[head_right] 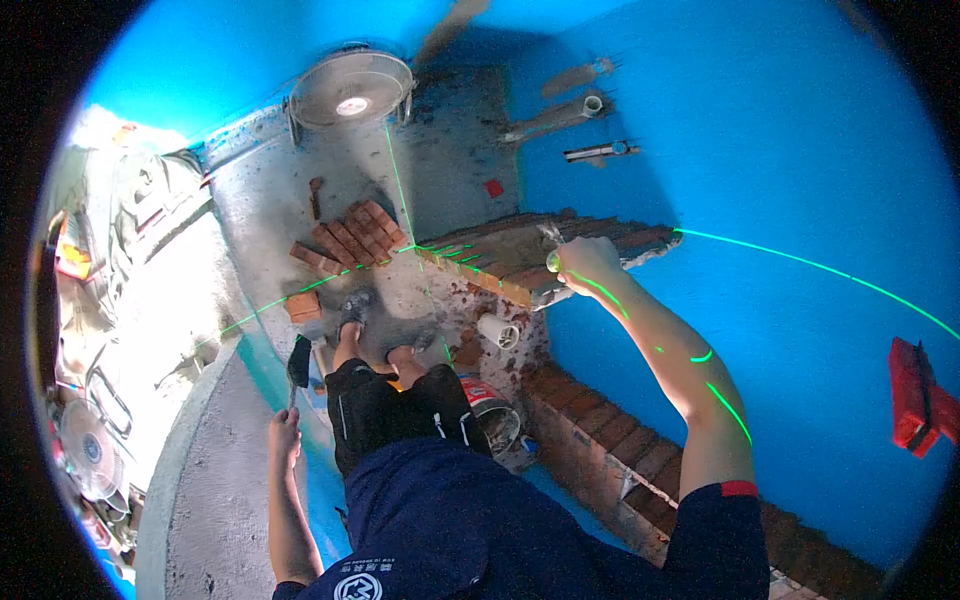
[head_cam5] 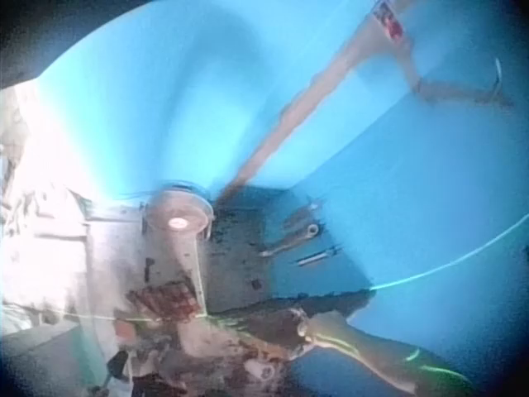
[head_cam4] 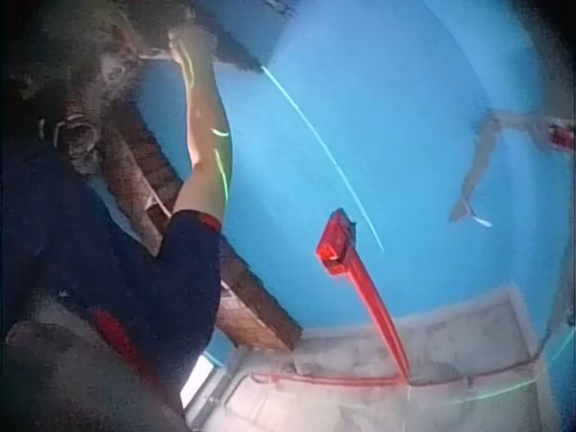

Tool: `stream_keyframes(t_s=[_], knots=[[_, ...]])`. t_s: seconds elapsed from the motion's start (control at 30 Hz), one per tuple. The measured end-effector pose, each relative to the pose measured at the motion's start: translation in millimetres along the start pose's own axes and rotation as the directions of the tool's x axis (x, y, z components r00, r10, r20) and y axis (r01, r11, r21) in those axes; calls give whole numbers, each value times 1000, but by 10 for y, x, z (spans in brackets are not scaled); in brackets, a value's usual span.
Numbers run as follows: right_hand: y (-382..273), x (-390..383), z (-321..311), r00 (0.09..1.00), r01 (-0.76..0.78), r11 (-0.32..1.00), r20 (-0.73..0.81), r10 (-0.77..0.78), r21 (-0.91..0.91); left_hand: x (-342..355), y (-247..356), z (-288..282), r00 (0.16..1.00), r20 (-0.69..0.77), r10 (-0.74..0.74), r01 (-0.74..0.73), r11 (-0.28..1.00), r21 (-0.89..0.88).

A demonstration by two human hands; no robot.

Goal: The person builds a brick partition by scooping mortar from a bucket with a trowel, applying the mortar to bricks, placing the bricks onto the wall structure, and scraping off excess mortar with the trowel.

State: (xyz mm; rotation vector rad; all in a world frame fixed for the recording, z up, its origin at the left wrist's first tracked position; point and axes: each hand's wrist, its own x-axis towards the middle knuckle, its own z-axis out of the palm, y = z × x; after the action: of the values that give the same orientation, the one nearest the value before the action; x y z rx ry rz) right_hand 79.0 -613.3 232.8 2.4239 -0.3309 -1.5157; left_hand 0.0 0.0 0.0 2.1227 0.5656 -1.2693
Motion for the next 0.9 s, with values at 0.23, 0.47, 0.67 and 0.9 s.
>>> stream_keyframes(t_s=[0.23,0.47,0.67,0.9], knots=[[14,166,42,980,-5,996,-196,21,85,15,-51,-72,995,53,-87,93,989,-118],[-1,1095,-139,989,52,982,130,-76,180,-198,-193,-124,924,207,-321,375,866,-330],[-126,1378,-136,949,-119,958,314,33,261,-415,-622,-209,822,204,-532,570,773,-279],[158,1677,276,955,-196,974,247,165,109,-510,-1171,-166,719,239,-652,694,655,-299]])
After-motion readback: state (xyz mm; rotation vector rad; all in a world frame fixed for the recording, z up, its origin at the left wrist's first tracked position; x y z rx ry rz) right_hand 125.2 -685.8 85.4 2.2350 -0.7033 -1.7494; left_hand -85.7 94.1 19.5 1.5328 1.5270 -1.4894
